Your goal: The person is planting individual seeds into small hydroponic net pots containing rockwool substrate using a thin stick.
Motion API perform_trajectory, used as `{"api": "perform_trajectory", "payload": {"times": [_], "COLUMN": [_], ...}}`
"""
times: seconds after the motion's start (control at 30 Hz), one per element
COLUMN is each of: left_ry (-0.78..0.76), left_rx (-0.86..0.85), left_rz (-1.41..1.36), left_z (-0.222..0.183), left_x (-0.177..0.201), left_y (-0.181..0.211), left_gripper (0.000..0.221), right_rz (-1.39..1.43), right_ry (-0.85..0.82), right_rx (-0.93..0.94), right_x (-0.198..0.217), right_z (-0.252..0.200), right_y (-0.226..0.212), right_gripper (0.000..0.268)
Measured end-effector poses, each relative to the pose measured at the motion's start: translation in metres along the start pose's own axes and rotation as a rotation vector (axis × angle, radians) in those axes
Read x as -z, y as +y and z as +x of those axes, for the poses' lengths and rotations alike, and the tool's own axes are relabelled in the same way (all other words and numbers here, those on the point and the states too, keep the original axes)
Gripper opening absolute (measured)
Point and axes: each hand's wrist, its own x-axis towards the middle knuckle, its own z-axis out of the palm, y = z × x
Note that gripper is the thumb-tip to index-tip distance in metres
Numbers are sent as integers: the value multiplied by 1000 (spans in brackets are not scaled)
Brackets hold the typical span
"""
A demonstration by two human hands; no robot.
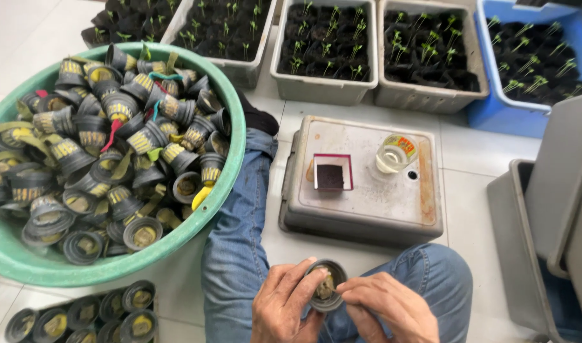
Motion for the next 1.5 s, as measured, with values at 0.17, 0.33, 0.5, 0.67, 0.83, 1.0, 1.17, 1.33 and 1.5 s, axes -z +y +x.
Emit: {"api": "perform_trajectory", "payload": {"times": [0.17,0.33,0.5,0.67,0.83,1.0,1.17,1.33,1.5], "left_ry": [-35,-135,-95,77,406,313,168,181,98], "left_rx": [-98,-120,-114,135,184,189,298,309,288], "left_rz": [36,131,134,22,46,176,194,183,184], "left_z": [-22,-52,-55,-11,46,28,-1,-12,-20], "left_x": [-18,-38,-54,-68,-88,-102,-115,-124,-118], "left_y": [-43,-92,-118,-123,-112,-156,-204,-213,-213], "left_gripper": [59,61,71,90,80,68,85,85,86], "right_rz": [-86,-94,-72,-119,-312,-141,-316,-391,-441], "right_ry": [-22,-98,-104,25,353,575,499,442,368], "right_rx": [133,159,160,-128,-369,-541,-592,-484,-543], "right_x": [-8,-11,-19,23,62,67,53,51,51], "right_z": [-2,0,-4,46,110,132,113,105,99], "right_y": [24,42,65,70,108,181,219,236,248], "right_gripper": [19,20,21,14,13,10,11,8,6]}}
